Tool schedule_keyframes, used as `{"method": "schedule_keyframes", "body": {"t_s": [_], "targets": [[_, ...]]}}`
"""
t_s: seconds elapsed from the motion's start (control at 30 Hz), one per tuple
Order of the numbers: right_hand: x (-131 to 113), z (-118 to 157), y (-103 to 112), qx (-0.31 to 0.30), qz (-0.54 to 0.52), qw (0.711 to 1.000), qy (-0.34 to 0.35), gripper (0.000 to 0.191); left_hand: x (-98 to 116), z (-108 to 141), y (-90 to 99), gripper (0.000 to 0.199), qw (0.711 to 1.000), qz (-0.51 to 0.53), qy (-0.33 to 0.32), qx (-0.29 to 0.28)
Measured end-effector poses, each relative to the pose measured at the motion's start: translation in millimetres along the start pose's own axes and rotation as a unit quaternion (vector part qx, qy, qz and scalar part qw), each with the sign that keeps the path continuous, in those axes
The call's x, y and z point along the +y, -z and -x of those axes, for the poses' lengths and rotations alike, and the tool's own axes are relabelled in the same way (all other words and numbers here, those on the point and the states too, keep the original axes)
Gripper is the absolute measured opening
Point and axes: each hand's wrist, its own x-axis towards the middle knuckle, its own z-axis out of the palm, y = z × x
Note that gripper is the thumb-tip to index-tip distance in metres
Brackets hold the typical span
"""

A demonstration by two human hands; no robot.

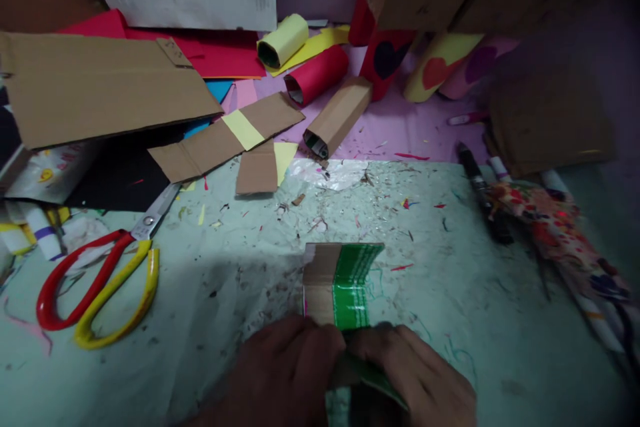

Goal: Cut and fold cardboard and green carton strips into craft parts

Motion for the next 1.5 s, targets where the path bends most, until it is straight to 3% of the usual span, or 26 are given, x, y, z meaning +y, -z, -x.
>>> {"method": "schedule_keyframes", "body": {"t_s": [0.27, 0.57, 0.8, 0.9, 1.03, 1.27, 1.5], "targets": [[7, -1, 14, -0.029, -0.096, 0.994, 0.044, 0.025, 3, 15, 2.7, 0.026, 0.998, 0.041, 0.044, -0.010], [10, 0, 18, -0.007, -0.036, 0.994, 0.107, 0.029, 7, 26, -1.7, 0.032, 0.998, -0.011, -0.017, 0.067], [17, -1, 21, -0.044, -0.050, 0.987, 0.148, 0.020, 4, 20, 6.8, 0.025, 1.000, 0.028, -0.008, 0.000], [20, 2, 16, -0.061, -0.057, 0.989, 0.123, 0.021, 0, 17, 5.2, 0.021, 0.999, 0.030, -0.016, 0.000], [18, 2, 9, -0.041, -0.040, 0.997, 0.054, 0.024, -5, 14, 0.0, 0.016, 0.999, -0.002, -0.005, 0.043], [9, -4, 7, 0.005, -0.051, 0.998, 0.032, 0.023, 1, 16, -3.2, 0.027, 0.995, -0.064, 0.024, 0.071], [10, -1, 13, 0.007, -0.127, 0.992, -0.024, 0.010, 5, 18, 8.9, 0.016, 0.993, -0.007, 0.118, -0.026]]}}
